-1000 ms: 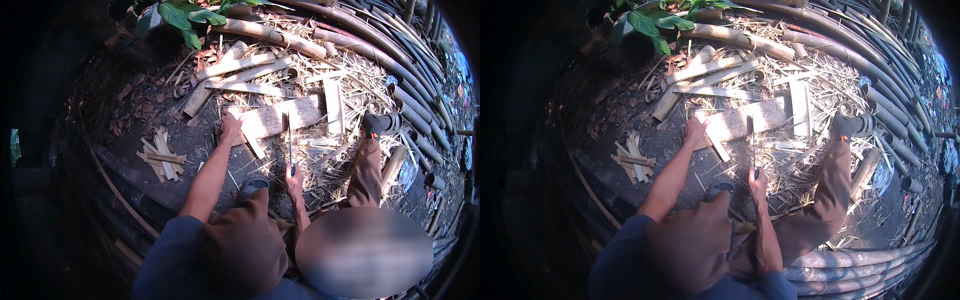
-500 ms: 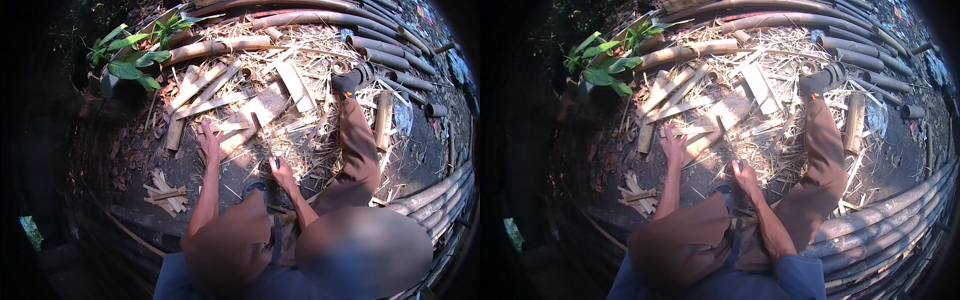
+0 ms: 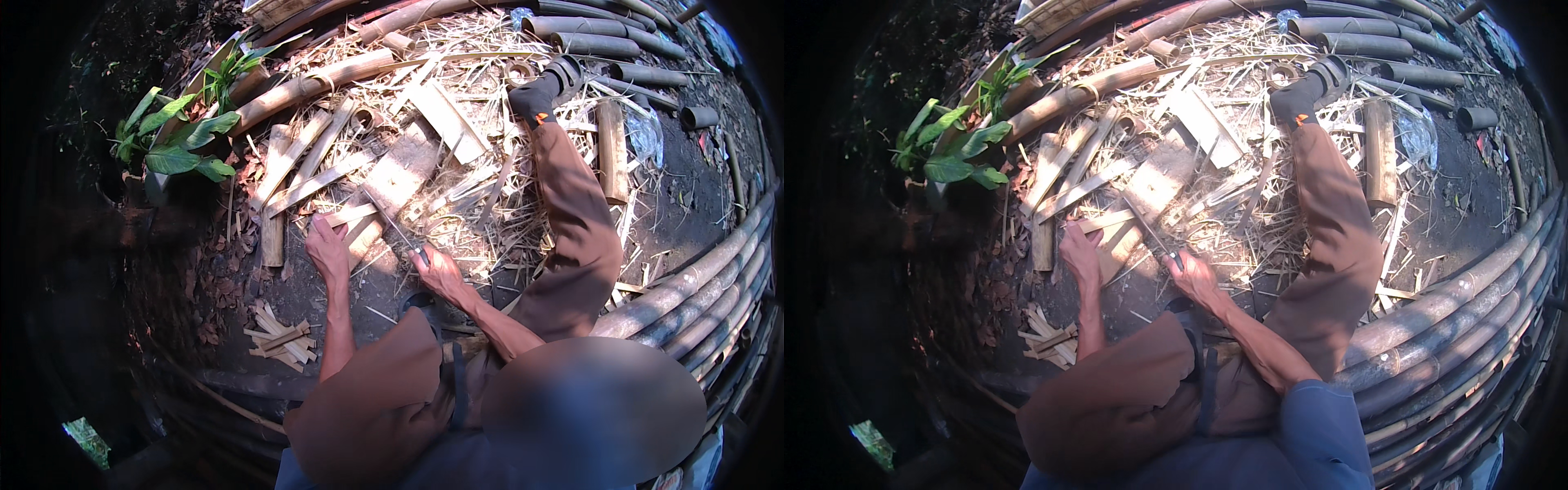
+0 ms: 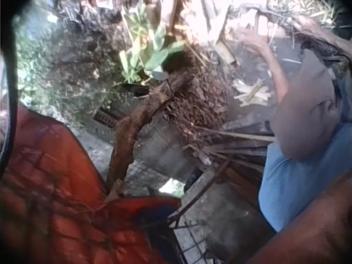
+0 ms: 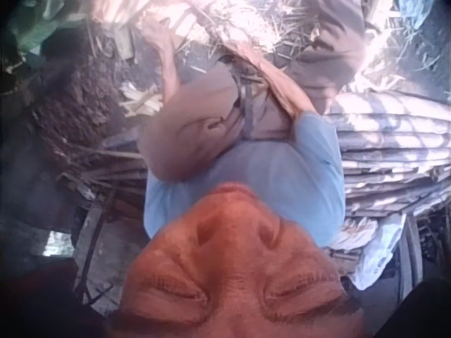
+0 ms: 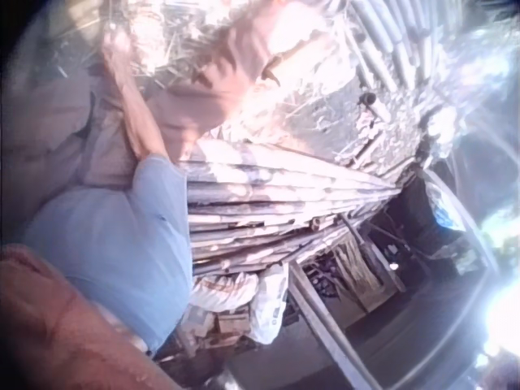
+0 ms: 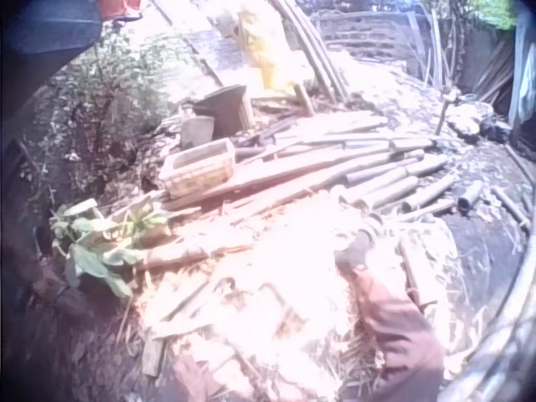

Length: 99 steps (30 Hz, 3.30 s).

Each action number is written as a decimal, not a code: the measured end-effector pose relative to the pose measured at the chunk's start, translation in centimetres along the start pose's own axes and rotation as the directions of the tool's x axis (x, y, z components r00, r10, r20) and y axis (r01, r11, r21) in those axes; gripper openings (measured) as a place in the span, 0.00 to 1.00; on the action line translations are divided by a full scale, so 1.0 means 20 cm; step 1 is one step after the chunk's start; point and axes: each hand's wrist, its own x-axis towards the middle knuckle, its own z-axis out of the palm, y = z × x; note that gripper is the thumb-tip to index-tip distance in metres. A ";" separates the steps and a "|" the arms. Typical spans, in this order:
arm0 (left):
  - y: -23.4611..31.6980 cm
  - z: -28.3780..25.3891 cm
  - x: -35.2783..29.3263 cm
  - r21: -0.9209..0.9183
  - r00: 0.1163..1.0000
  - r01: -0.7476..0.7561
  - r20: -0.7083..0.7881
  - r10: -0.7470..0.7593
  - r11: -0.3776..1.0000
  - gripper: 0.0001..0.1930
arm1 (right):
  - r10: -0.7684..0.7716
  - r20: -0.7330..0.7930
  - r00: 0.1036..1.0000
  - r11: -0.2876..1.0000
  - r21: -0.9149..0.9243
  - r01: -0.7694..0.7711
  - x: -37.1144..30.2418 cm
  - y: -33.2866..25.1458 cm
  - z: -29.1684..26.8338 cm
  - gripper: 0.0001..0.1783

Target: The person sits on the ground and uses a machete to split bamboo pieces into thin strips. The person repeatedly positions bamboo segments, strikes them with the machete, and separates the resulting strips.

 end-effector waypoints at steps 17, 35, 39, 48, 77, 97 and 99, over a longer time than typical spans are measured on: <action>-0.01 0.17 0.06 0.020 0.963 -0.155 0.225 0.147 0.988 0.07 | -0.083 -0.036 0.996 0.980 0.176 0.088 -0.08 -0.44 -0.36 0.22; 0.02 0.17 0.00 -0.023 0.827 -0.409 0.413 0.381 0.912 0.08 | 0.130 0.251 0.959 0.764 0.591 -0.258 0.00 -0.80 -0.33 0.32; 0.07 0.16 -0.01 -0.077 0.806 -0.420 0.427 0.410 0.904 0.15 | 0.169 0.271 0.948 0.752 0.586 -0.302 -0.01 -0.81 -0.35 0.32; 0.12 0.15 -0.02 -0.037 0.807 -0.430 0.432 0.402 0.902 0.13 | 0.177 0.276 0.945 0.754 0.579 -0.310 -0.02 -0.82 -0.36 0.31; 0.05 0.17 0.01 0.116 0.805 -0.416 0.507 0.307 0.902 0.16 | -0.125 0.031 0.992 0.989 0.085 0.122 0.00 -0.87 -0.37 0.24; -0.15 0.22 0.05 0.061 0.838 -0.335 0.475 0.268 0.940 0.16 | -0.190 0.033 0.981 0.978 0.089 0.186 -0.02 -0.87 -0.35 0.24; -0.07 0.21 0.07 -0.065 0.833 -0.371 0.419 0.363 0.926 0.15 | -0.142 0.046 0.989 0.986 0.099 0.137 -0.03 -0.95 -0.43 0.24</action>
